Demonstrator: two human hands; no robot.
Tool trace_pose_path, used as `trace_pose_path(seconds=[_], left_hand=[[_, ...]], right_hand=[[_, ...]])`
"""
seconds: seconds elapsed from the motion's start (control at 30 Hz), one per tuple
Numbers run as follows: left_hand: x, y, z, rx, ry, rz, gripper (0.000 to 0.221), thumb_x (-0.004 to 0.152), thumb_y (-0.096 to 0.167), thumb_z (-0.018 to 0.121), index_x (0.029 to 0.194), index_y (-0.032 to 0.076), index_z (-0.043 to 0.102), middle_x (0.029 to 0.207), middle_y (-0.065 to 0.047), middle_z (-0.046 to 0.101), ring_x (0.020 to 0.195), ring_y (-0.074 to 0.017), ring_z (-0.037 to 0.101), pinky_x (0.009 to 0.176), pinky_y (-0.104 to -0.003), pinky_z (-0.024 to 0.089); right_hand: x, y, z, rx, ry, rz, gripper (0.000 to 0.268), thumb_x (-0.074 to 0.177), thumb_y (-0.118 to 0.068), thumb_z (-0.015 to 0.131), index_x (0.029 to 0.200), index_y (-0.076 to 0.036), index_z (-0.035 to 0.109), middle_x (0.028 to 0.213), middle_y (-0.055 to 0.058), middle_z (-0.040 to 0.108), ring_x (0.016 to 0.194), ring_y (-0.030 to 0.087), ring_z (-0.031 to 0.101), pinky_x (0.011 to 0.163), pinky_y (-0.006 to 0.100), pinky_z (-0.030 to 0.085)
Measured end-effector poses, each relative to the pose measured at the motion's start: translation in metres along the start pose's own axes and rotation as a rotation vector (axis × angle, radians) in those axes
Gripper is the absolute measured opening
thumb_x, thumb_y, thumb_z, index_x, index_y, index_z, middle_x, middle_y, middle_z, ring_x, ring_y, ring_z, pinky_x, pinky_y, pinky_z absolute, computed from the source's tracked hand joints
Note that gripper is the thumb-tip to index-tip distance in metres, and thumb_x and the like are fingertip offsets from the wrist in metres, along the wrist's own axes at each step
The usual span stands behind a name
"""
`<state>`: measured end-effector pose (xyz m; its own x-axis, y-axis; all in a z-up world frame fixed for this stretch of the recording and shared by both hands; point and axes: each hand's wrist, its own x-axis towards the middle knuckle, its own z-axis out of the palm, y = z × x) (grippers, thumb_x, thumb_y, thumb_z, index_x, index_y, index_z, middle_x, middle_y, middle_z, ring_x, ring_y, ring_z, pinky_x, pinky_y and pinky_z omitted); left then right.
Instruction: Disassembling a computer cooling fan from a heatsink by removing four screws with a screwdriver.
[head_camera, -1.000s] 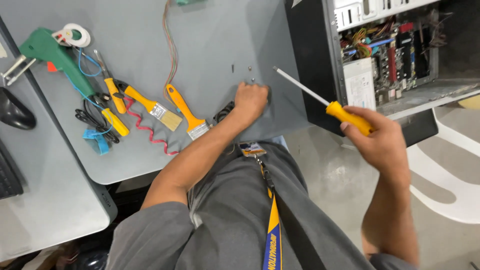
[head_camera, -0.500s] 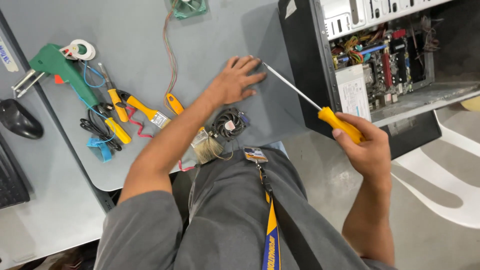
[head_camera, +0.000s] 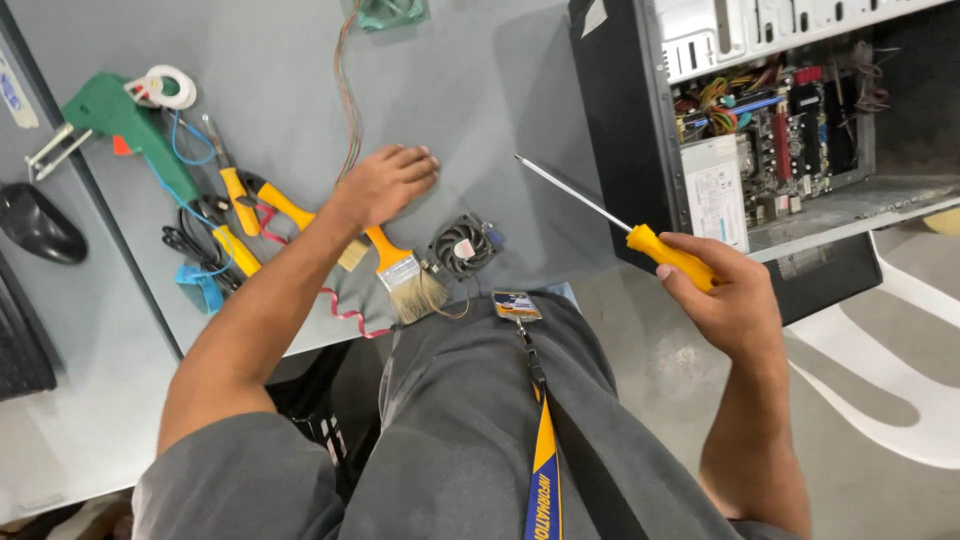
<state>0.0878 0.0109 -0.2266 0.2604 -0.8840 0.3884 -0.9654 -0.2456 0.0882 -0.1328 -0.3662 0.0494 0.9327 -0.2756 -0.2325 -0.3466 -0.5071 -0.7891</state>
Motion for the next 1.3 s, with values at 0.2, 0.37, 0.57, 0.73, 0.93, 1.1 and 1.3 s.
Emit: trace_pose_path(seconds=[0.2, 0.37, 0.57, 0.73, 0.93, 1.1, 1.3], left_hand=[[0.015, 0.077, -0.058, -0.153, 0.057, -0.529, 0.041, 0.102, 0.035, 0.06, 0.134, 0.008, 0.064, 0.133, -0.017, 0.063, 0.119, -0.0357, 0.063, 0.096, -0.049, 0.05], [0.039, 0.16, -0.053, -0.344, -0.307, -0.879, 0.117, 0.075, 0.078, 0.073, 0.155, 0.001, 0.035, 0.146, -0.02, 0.046, 0.129, -0.0399, 0.044, 0.106, -0.053, 0.037], [0.068, 0.166, -0.034, -0.243, -0.024, -0.994, 0.092, 0.073, 0.045, 0.082, 0.147, 0.003, 0.047, 0.13, -0.013, 0.058, 0.113, -0.0354, 0.053, 0.091, -0.048, 0.045], [0.119, 0.151, -0.014, -0.219, 0.04, -1.108, 0.085, 0.076, 0.042, 0.08, 0.145, 0.004, 0.048, 0.124, -0.011, 0.057, 0.11, -0.034, 0.053, 0.088, -0.046, 0.046], [0.159, 0.15, 0.01, -0.138, -0.001, -1.266, 0.089, 0.074, 0.05, 0.084, 0.144, 0.008, 0.048, 0.112, -0.01, 0.057, 0.102, -0.0318, 0.056, 0.088, -0.043, 0.048], [0.167, 0.164, 0.007, -0.014, -0.156, -1.294, 0.1, 0.077, 0.067, 0.081, 0.152, 0.012, 0.042, 0.122, -0.013, 0.053, 0.111, -0.0334, 0.052, 0.093, -0.046, 0.044], [0.209, 0.201, -0.038, -0.514, 0.225, -0.796, 0.084, 0.091, 0.077, 0.038, 0.137, 0.01, 0.058, 0.131, -0.017, 0.06, 0.118, -0.0388, 0.058, 0.099, -0.056, 0.044]], right_hand=[[0.007, -0.012, -0.007, -0.396, -0.159, 0.173, 0.038, 0.09, -0.022, 0.069, 0.127, -0.014, 0.074, 0.117, 0.002, 0.076, 0.097, 0.019, 0.067, 0.086, 0.031, 0.048], [0.019, -0.03, -0.004, -0.454, -0.246, 0.211, 0.041, 0.089, -0.025, 0.07, 0.128, -0.016, 0.074, 0.122, 0.002, 0.075, 0.103, 0.02, 0.068, 0.091, 0.033, 0.047], [0.035, -0.053, -0.012, -0.59, -0.33, 0.237, 0.043, 0.087, -0.029, 0.07, 0.129, -0.02, 0.074, 0.115, 0.002, 0.077, 0.098, 0.022, 0.069, 0.087, 0.035, 0.048], [0.058, -0.066, -0.027, -0.686, -0.365, 0.117, 0.04, 0.087, -0.023, 0.071, 0.126, -0.017, 0.076, 0.12, 0.006, 0.077, 0.101, 0.024, 0.071, 0.09, 0.037, 0.05], [0.089, -0.073, -0.045, -0.948, -0.417, 0.105, 0.042, 0.09, -0.031, 0.064, 0.129, -0.022, 0.076, 0.102, 0.006, 0.079, 0.086, 0.03, 0.071, 0.079, 0.044, 0.054], [0.106, -0.09, -0.046, -0.928, -0.515, 0.2, 0.042, 0.092, -0.034, 0.061, 0.132, -0.023, 0.072, 0.098, 0.007, 0.078, 0.082, 0.031, 0.07, 0.077, 0.045, 0.053], [0.097, -0.065, -0.079, -0.576, -0.319, 0.232, 0.037, 0.093, -0.023, 0.068, 0.128, -0.012, 0.075, 0.109, 0.008, 0.076, 0.078, 0.02, 0.063, 0.07, 0.034, 0.047]])
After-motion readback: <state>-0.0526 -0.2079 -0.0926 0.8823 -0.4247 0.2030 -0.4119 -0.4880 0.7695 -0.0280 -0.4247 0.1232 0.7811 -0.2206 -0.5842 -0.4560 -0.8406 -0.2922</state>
